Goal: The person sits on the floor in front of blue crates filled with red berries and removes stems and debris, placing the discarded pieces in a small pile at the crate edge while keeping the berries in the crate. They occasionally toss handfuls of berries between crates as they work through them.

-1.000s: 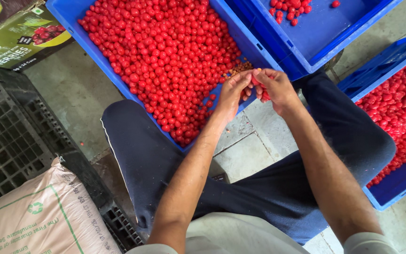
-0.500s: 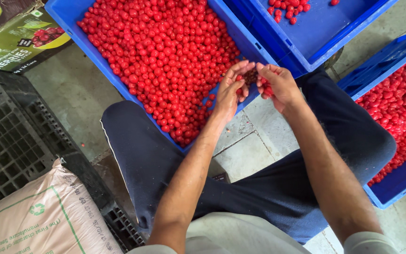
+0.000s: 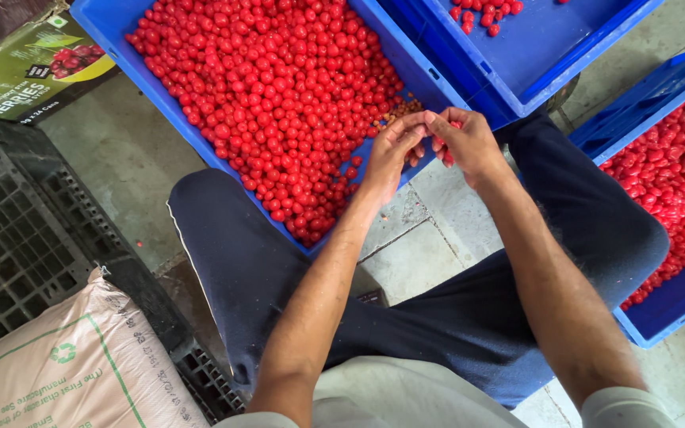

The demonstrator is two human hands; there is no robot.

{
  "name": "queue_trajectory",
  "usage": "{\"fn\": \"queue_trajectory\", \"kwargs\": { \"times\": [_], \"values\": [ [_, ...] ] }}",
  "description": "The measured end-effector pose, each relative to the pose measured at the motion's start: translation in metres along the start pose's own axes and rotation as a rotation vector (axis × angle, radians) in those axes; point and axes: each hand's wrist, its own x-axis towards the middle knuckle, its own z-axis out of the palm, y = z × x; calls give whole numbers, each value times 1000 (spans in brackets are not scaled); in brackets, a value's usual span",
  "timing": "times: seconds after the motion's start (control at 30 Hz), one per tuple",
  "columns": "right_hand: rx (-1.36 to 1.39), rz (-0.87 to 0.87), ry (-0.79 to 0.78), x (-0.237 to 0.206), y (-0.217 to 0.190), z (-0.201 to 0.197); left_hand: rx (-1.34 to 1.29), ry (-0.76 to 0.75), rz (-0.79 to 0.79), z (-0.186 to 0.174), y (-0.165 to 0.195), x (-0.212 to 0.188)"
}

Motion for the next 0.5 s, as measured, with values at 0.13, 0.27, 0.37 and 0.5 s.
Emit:
{"fn": "queue_trajectory", "kwargs": {
  "times": [0.13,0.27,0.37,0.5],
  "values": [
    [-13,1,31,-3,-1,0,1,5,-9,-5,-9,3],
    [-8,24,36,-4,-3,4,12,10,-20,-7,-12,5],
    [5,30,35,-3,-3,5,19,21,-32,-8,-13,6],
    [18,26,59,-2,0,6,10,37,-44,-8,-14,6]
  ]
}}
